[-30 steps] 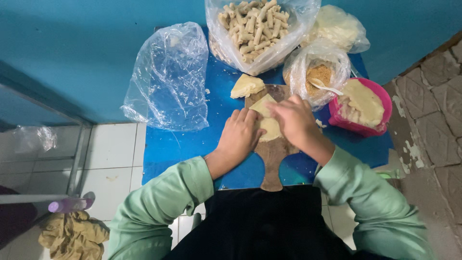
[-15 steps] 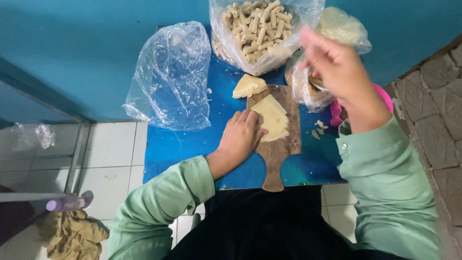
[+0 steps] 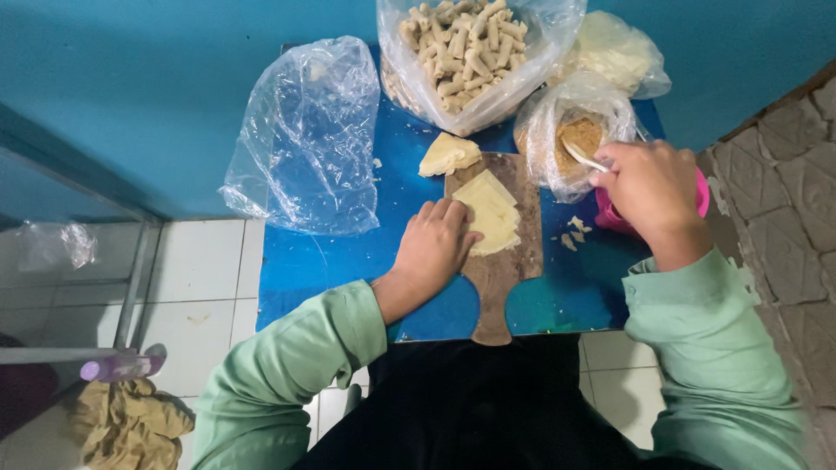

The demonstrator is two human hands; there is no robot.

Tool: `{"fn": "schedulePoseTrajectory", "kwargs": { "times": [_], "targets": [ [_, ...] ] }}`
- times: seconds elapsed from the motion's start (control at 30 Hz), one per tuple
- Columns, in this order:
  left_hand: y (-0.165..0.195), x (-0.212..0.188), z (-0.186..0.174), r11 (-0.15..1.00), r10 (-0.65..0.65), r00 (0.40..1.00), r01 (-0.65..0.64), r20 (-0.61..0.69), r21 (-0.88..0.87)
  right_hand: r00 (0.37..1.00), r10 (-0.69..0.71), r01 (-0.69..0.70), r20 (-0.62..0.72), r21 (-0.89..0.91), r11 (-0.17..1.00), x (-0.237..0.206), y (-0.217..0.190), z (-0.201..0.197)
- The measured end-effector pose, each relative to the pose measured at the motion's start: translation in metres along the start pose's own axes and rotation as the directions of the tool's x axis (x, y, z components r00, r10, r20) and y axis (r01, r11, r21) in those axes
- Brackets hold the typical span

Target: The person presses a piece of dough flat on a wooden board, spoons a brown powder from a plastic bag onto it, and folds and stacks dough pieces on the board. They repeat the folding and arranging with additional dough pieces, building a pile of folded pieces on the board.

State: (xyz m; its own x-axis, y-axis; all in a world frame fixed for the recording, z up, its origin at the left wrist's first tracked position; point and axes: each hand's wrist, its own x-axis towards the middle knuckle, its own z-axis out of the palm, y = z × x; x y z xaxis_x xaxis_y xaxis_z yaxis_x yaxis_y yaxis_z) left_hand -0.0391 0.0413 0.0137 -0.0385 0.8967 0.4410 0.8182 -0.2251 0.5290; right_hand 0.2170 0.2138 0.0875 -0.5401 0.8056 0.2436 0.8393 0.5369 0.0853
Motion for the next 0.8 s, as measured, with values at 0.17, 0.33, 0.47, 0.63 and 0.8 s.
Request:
{"fn": "schedulePoseTrajectory", "kwargs": {
  "times": [0.17, 0.33, 0.47, 0.63, 0.8],
  "targets": [
    [0.001, 0.0, -0.003, 1.0, 0.01, 1.0, -0.01, 0.002, 0.011, 0.988, -0.03, 0.058, -0.152, 0.184, 0.981, 0.009, 0.022, 0.027],
    [0.001, -0.002, -0.003, 1.0, 0.012, 1.0, -0.012, -0.004, 0.015, 0.947, -0.061, 0.138, -0.316, 0.227, 0.964, 0.018, 0.024, 0.041],
    [0.0, -0.002, -0.002, 1.0, 0.006, 1.0, -0.006, -0.023, 0.017, 0.953, -0.034, 0.129, -0.303, 0.302, 0.944, 0.025, 0.019, 0.039],
    [0.001, -0.003, -0.005, 1.0, -0.013, 1.0, 0.013, -0.018, 0.007, 0.98, 0.025, 0.057, -0.199, 0.398, 0.916, 0.03, 0.016, 0.03],
    [0.001, -0.003, -0.009, 1.0, -0.016, 1.0, 0.016, -0.02, 0.014, 0.99, 0.129, -0.08, -0.048, 0.558, 0.826, 0.034, 0.016, 0.025]
  ]
}}
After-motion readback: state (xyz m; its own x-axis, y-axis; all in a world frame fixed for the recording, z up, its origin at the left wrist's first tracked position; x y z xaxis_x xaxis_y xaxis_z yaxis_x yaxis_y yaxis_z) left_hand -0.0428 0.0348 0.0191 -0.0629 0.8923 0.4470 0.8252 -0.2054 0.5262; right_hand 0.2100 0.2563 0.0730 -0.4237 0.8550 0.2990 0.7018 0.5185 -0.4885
